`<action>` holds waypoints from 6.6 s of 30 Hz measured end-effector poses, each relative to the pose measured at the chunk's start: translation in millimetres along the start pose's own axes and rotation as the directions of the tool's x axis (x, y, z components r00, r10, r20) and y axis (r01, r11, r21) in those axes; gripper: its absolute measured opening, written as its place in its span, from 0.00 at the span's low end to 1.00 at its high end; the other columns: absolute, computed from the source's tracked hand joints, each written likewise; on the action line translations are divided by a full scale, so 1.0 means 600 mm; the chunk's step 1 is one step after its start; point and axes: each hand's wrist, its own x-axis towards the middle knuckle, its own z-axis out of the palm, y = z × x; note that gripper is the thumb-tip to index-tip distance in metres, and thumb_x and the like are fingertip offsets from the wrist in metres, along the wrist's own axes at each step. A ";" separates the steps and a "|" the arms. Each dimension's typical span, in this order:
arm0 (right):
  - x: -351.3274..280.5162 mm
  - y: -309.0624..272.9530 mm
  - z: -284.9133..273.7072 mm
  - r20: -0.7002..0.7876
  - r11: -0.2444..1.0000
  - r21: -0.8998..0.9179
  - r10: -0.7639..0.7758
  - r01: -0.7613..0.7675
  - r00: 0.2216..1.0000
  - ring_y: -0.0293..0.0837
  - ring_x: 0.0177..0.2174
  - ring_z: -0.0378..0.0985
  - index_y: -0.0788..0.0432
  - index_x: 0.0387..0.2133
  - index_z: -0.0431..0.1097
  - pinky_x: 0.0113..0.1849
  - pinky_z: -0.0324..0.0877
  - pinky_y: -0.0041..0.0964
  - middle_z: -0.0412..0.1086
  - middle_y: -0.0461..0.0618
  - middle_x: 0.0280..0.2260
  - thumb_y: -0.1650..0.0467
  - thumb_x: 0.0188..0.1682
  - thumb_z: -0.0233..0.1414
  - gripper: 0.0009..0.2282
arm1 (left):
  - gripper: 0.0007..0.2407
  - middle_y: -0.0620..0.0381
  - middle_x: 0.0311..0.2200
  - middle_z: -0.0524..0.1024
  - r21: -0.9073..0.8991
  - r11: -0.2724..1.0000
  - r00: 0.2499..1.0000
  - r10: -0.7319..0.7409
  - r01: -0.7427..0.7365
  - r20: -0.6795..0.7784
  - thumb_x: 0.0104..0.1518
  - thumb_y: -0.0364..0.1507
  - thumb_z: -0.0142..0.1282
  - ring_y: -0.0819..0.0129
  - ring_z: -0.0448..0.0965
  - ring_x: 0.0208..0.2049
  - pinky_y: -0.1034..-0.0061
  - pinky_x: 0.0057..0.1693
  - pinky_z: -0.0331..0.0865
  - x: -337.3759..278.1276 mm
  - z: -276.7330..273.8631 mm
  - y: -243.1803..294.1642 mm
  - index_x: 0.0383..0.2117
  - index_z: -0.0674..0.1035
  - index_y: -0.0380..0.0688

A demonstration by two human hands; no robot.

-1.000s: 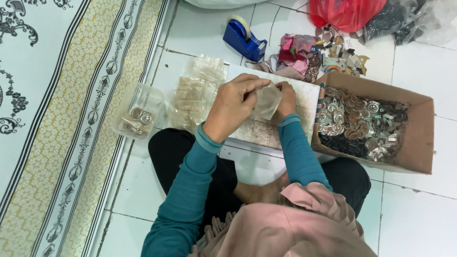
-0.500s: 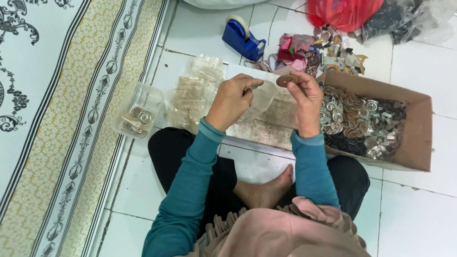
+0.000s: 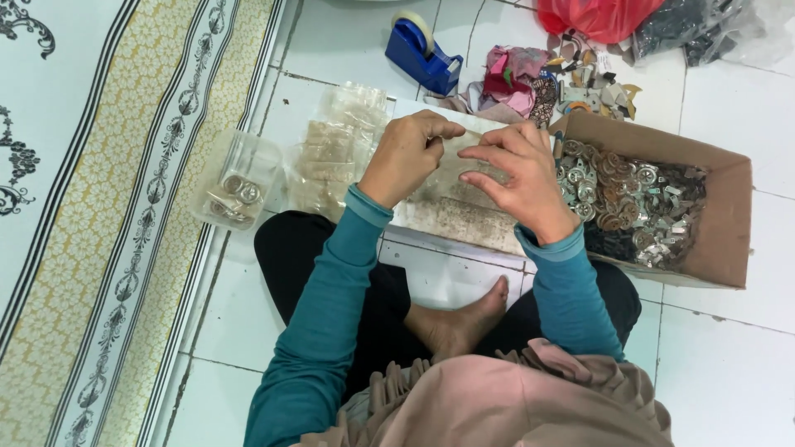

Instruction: Packaging small decorative metal pieces from a cardboard box into individual plastic bags while sitting on the floor.

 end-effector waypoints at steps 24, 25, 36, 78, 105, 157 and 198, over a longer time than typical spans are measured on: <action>0.106 -0.062 -0.163 -0.007 0.977 0.207 -0.049 0.050 0.999 0.50 0.39 0.73 0.71 0.43 0.75 0.43 0.75 0.38 0.72 0.64 0.41 0.79 0.61 0.58 0.03 | 0.17 0.51 0.45 0.84 -0.535 0.718 0.841 -0.128 0.445 0.526 0.57 0.37 0.61 0.63 0.87 0.40 0.76 0.54 0.78 -0.112 0.079 -0.044 0.48 0.82 0.39; 0.103 -0.047 -0.156 -0.006 0.977 0.208 -0.050 0.050 0.999 0.50 0.39 0.73 0.71 0.43 0.75 0.43 0.75 0.38 0.72 0.64 0.41 0.79 0.61 0.58 0.03 | 0.17 0.51 0.45 0.84 -0.535 0.718 0.841 -0.129 0.445 0.526 0.57 0.37 0.61 0.63 0.87 0.40 0.76 0.54 0.78 -0.114 0.082 -0.045 0.48 0.82 0.39; 0.066 0.009 -0.136 -0.109 0.958 0.275 0.110 -0.076 0.988 0.47 0.41 0.69 0.65 0.42 0.74 0.45 0.71 0.38 0.70 0.56 0.40 0.81 0.60 0.60 0.03 | 0.12 0.50 0.53 0.80 -0.347 0.931 0.992 -0.094 0.116 0.080 0.56 0.31 0.64 0.56 0.79 0.56 0.64 0.63 0.73 -0.052 0.133 -0.106 0.46 0.83 0.45; -0.132 0.187 0.225 0.179 0.725 -0.263 0.685 -0.637 0.706 0.55 0.55 0.61 0.50 0.67 0.60 0.53 0.55 0.53 0.62 0.56 0.58 0.52 0.51 0.57 0.32 | 0.14 0.48 0.49 0.78 0.342 0.872 0.935 -0.302 0.351 -0.189 0.67 0.26 0.47 0.54 0.79 0.51 0.58 0.57 0.73 -0.072 0.119 -0.290 0.56 0.77 0.48; -0.130 0.138 0.194 0.349 -0.001 0.781 0.829 -0.624 0.436 0.37 0.33 0.82 0.58 0.46 0.71 0.33 0.78 0.27 0.77 0.46 0.37 0.80 0.40 0.64 0.20 | 0.11 0.61 0.26 0.71 -0.618 0.464 0.692 -0.698 0.634 0.186 0.51 0.35 0.73 0.77 0.68 0.24 0.81 0.29 0.64 -0.071 0.161 -0.252 0.29 0.82 0.43; -0.202 0.204 0.244 0.118 0.777 -0.437 0.549 -0.453 0.828 0.53 0.70 0.45 0.46 0.72 0.51 0.63 0.34 0.69 0.50 0.48 0.72 0.56 0.63 0.38 0.25 | 0.25 0.54 0.76 0.40 0.801 0.567 0.933 -0.146 -0.195 0.330 0.71 0.43 0.29 0.52 0.35 0.76 0.35 0.72 0.21 -0.043 0.178 -0.283 0.74 0.51 0.54; -0.358 0.082 0.152 0.068 0.967 -0.208 0.164 -0.147 0.984 0.53 0.67 0.59 0.44 0.59 0.71 0.65 0.33 0.67 0.67 0.43 0.63 0.63 0.60 0.43 0.17 | 0.12 0.56 0.61 0.73 0.447 0.530 0.679 0.670 -0.721 0.300 0.69 0.33 0.50 0.62 0.75 0.60 0.53 0.65 0.67 -0.206 0.141 -0.300 0.56 0.79 0.54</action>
